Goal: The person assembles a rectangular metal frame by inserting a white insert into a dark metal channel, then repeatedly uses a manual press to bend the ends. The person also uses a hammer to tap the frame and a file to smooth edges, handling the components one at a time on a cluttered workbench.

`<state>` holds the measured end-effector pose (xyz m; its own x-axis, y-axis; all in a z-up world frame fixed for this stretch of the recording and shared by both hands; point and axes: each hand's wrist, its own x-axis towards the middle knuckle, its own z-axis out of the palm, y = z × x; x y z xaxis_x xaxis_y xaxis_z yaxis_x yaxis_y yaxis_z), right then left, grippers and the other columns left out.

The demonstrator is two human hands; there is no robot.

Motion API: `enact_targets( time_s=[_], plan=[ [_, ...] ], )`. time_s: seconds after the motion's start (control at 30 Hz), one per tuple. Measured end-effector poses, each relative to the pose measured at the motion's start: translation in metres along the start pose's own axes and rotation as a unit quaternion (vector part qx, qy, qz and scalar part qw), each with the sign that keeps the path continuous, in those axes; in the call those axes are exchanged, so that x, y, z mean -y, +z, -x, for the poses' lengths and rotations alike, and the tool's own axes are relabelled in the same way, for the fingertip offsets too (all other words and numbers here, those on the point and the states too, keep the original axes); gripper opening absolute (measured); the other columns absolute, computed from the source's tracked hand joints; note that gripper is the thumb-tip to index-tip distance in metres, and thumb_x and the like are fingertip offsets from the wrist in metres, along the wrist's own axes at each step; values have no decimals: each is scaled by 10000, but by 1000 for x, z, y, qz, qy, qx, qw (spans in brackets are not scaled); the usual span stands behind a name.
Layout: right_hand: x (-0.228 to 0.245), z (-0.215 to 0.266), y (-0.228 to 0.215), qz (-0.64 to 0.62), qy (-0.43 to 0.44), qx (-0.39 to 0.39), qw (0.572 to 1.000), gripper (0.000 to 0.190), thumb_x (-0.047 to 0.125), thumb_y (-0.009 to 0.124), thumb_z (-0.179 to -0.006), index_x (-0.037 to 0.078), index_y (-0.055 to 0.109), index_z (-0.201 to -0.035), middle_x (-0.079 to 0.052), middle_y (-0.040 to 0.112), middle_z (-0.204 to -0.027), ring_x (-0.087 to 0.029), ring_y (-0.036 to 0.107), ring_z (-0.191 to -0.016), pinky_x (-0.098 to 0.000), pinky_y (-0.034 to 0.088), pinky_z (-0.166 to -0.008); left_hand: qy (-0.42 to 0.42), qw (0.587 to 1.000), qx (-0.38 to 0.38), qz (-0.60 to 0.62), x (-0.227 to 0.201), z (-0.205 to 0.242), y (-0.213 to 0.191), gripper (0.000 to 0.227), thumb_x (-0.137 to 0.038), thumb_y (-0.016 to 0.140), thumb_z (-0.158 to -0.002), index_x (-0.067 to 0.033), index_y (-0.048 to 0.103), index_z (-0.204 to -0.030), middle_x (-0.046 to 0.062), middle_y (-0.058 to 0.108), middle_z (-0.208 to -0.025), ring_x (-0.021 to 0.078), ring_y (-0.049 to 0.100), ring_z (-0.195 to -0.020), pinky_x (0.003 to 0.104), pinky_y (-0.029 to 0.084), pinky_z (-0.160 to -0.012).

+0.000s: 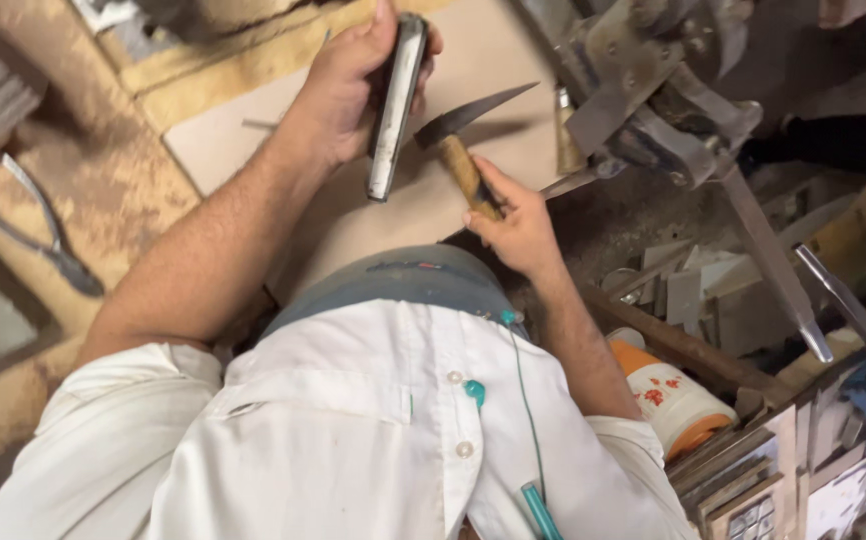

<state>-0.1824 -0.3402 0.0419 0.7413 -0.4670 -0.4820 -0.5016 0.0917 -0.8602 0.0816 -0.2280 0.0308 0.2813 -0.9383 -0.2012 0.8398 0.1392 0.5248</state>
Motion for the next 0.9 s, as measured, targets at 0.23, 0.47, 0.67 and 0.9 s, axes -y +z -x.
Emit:
enact_targets(
  time_s=[0.23, 0.47, 0.67, 0.9],
  plan=[
    [33, 11, 18, 435, -311, -103, 839, 367, 187, 842, -908, 19, 719, -1210, -131, 673, -1141, -227, 661, -1009, -327, 562, -855, 81, 988, 2, 132, 25, 38, -6, 309, -306, 542, -1074, -17, 653, -1079, 117, 657, -880, 214, 614, -733, 356, 545, -706],
    [74, 38, 71, 206, -288, 95, 931, 581, 293, 901, -864, -52, 620, -1238, -136, 671, -1091, -150, 686, -933, -268, 584, -769, 185, 968, -28, 169, 46, 64, -13, 225, -186, 573, -1054, -4, 649, -944, 125, 672, -852, 217, 599, -704, 357, 504, -668],
    [75, 53, 97, 313, -341, 52, 885, 443, 198, 934, -853, -23, 608, -1056, -97, 670, -907, -123, 673, -696, -246, 551, -588, 224, 951, -64, 205, 65, 80, -20, 157, -95, 614, -987, 1, 660, -871, 120, 672, -780, 200, 609, -687, 362, 516, -698],
    [58, 49, 84, 354, -376, 33, 856, 284, 25, 817, -881, -21, 667, -1118, -138, 647, -944, -225, 650, -742, -356, 515, -632, 265, 958, -104, -21, 72, 133, -86, 206, -144, 845, -982, -17, 705, -1063, 51, 720, -1004, 158, 684, -981, 320, 577, -963]
  ],
)
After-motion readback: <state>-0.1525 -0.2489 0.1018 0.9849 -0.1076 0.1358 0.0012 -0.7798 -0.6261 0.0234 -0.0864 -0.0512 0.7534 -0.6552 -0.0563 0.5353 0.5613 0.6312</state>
